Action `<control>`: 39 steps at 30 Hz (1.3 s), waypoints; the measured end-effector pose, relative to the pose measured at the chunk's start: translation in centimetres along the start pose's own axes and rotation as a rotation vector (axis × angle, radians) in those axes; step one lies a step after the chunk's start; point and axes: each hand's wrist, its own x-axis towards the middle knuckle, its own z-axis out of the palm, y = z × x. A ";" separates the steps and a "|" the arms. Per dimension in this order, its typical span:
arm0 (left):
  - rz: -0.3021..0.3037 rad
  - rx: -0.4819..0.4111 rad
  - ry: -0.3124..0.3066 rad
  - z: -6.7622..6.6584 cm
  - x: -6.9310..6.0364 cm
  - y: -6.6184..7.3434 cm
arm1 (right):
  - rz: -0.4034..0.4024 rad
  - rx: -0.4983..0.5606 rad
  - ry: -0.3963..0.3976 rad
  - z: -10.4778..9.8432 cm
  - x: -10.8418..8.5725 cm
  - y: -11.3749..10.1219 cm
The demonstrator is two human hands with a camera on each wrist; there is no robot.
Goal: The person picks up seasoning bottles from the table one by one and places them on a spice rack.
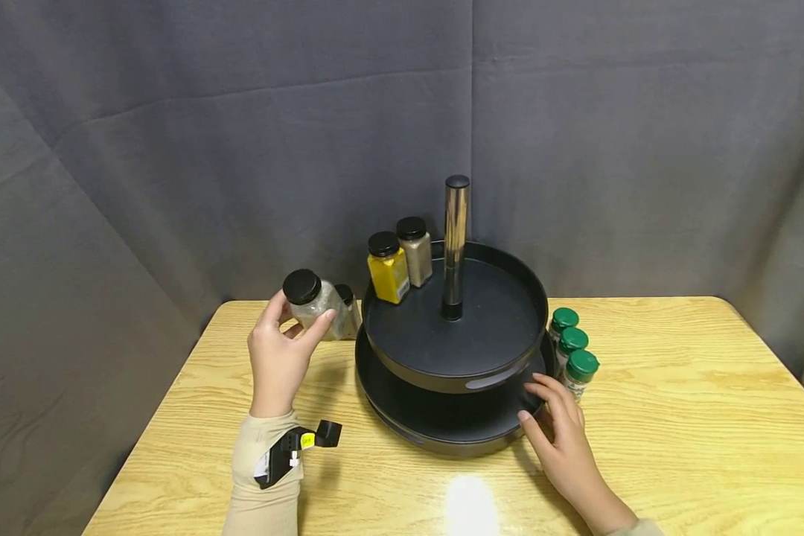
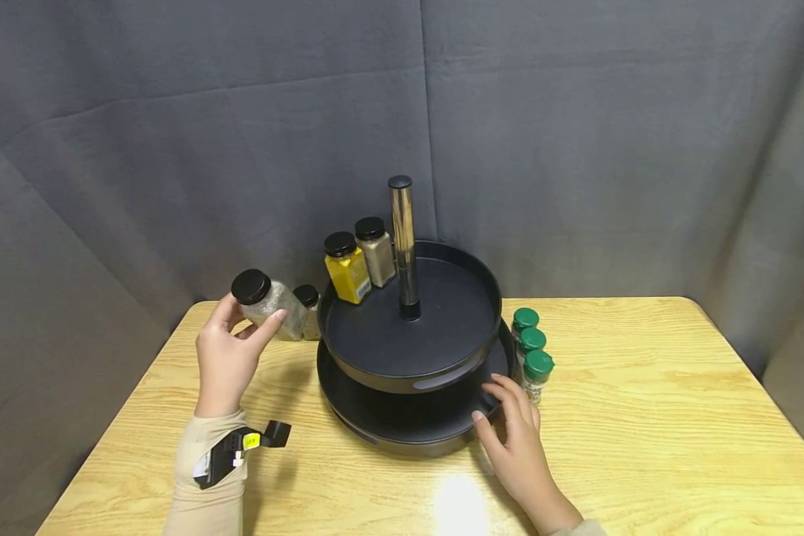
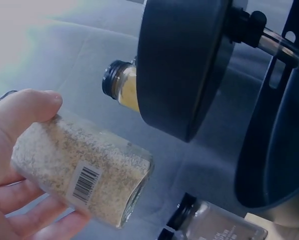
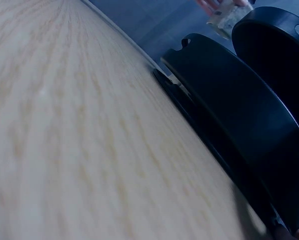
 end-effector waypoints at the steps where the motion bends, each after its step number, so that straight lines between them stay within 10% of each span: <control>1: 0.004 -0.001 -0.002 0.0 0.0 0.1 | -0.002 0.001 0.000 0.0 0.0 0.0; 23: 0.067 -0.075 -0.033 0.4 1.6 2.2 | 0.025 -0.021 -0.026 -0.2 0.1 -0.4; 39: 0.011 -0.244 -0.256 0.7 3.6 3.1 | -0.002 -0.012 -0.002 -0.1 0.1 -0.3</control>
